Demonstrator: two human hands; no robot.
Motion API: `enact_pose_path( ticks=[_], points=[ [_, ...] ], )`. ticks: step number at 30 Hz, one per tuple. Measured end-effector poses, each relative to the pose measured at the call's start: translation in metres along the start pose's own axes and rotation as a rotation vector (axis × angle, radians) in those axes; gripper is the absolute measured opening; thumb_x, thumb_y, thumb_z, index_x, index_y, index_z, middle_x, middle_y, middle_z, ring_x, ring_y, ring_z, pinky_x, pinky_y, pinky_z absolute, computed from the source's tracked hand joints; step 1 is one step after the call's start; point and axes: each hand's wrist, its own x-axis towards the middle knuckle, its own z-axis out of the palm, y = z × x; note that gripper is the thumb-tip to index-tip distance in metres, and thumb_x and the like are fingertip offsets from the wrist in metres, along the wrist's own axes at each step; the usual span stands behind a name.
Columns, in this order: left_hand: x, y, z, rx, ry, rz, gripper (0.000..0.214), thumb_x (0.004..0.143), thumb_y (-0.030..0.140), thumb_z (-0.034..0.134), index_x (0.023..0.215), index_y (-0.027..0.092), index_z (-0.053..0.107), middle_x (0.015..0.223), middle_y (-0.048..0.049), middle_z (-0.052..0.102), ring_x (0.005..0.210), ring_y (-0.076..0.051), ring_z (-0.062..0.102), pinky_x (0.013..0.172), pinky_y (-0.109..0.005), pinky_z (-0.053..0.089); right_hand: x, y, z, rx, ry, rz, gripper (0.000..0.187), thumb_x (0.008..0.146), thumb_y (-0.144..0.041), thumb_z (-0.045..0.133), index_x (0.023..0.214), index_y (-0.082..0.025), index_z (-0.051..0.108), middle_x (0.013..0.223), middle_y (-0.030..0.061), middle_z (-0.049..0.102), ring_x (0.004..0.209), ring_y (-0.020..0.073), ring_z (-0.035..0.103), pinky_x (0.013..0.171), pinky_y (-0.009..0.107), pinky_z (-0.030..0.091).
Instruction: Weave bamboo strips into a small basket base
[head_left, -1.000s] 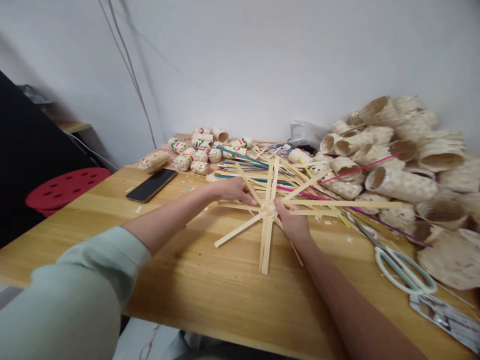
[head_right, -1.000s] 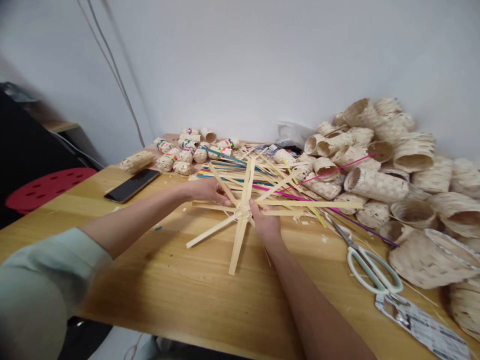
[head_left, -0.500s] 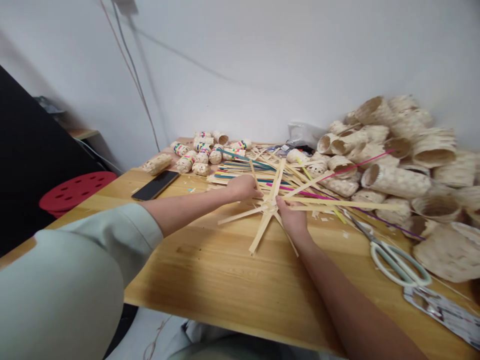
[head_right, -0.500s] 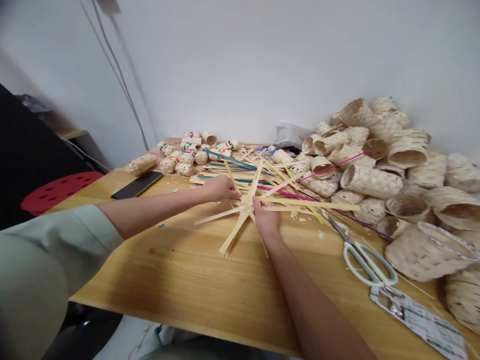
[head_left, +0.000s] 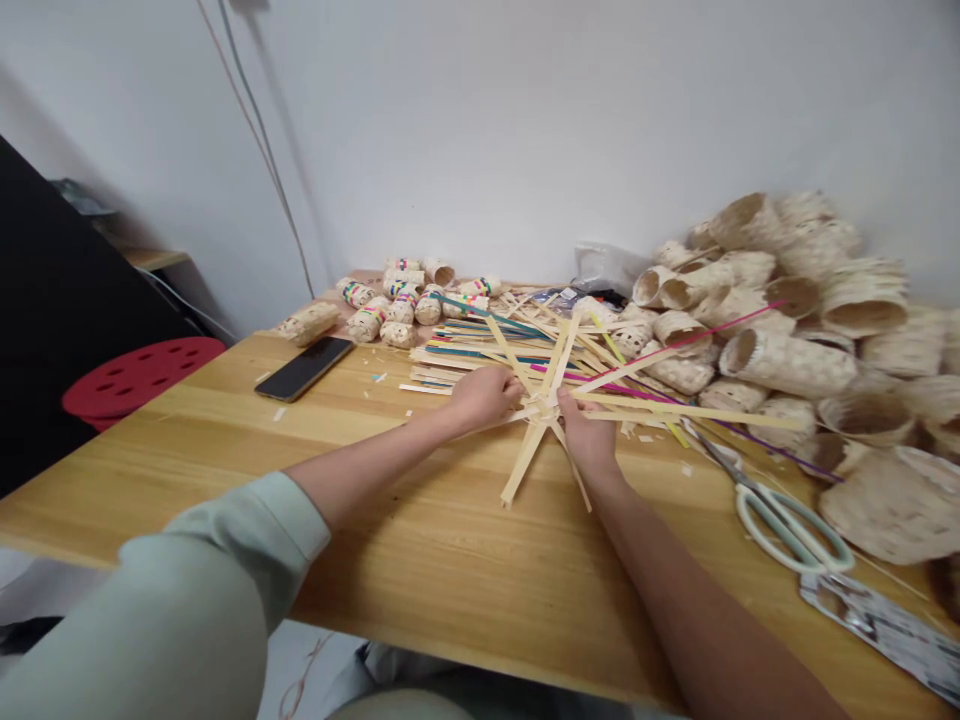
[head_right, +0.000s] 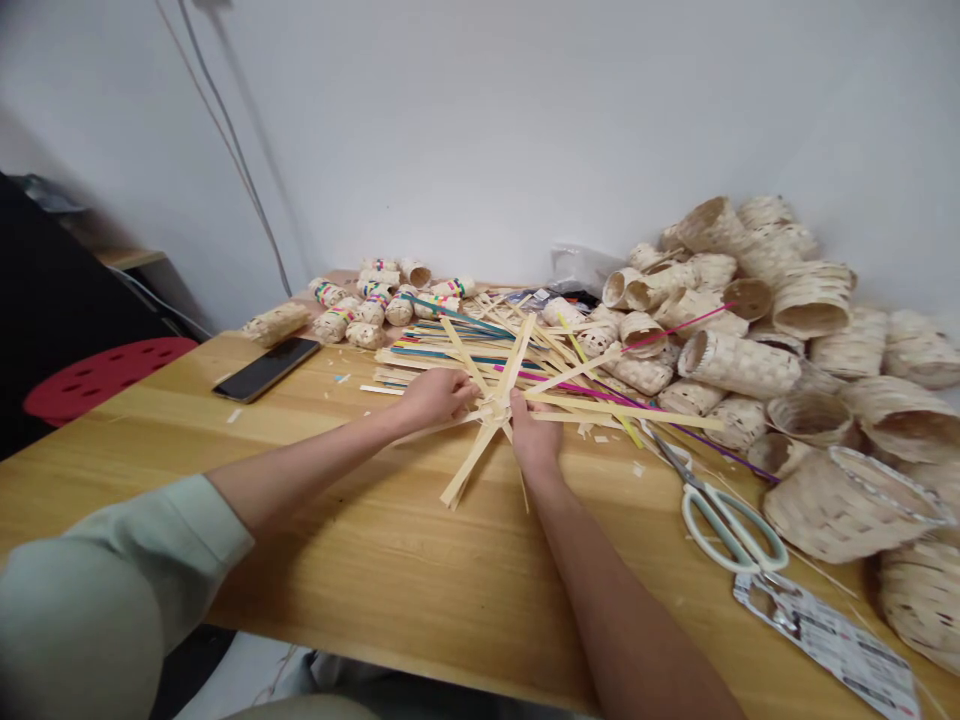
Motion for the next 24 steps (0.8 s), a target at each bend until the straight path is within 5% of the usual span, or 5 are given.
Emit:
enact_pose_path(
  ticks=[12, 17, 24],
  points=[
    [-0.001, -0.012, 0.009, -0.043, 0.140, 0.022, 0.020, 0.074, 0.029, 0.047, 0.057, 0.018, 0.052, 0.053, 0.0017, 0.050, 0.048, -0.011, 0.036, 0.050, -0.027, 0.018, 0.001, 0.007, 0.003, 0.193, 0.006, 0.095, 0.038, 0.059, -0.054, 0.070, 0.062, -0.016, 0.062, 0.052, 0.0016, 0.061, 0.050, 0.0152, 0.052, 0.049, 0.027, 0.041],
    [-0.001, -0.014, 0.006, -0.161, -0.023, 0.150, 0.027, 0.074, 0.033, 0.047, 0.052, 0.018, 0.043, 0.047, 0.0047, 0.038, 0.046, -0.008, 0.031, 0.048, -0.026, 0.016, 0.000, 0.007, 0.005, 0.143, 0.044, 0.108, 0.036, 0.061, -0.052, 0.069, 0.059, -0.017, 0.059, 0.050, -0.0001, 0.057, 0.046, 0.0126, 0.047, 0.046, 0.026, 0.038],
    [-0.006, -0.006, -0.003, -0.522, -0.254, 0.129, 0.029, 0.073, 0.036, 0.050, 0.053, 0.017, 0.041, 0.049, 0.0059, 0.032, 0.047, -0.007, 0.025, 0.046, -0.023, 0.017, -0.002, 0.003, 0.006, 0.177, 0.068, 0.061, 0.036, 0.061, -0.051, 0.069, 0.058, -0.018, 0.056, 0.046, -0.0021, 0.052, 0.043, 0.0118, 0.043, 0.042, 0.025, 0.035]
  ],
)
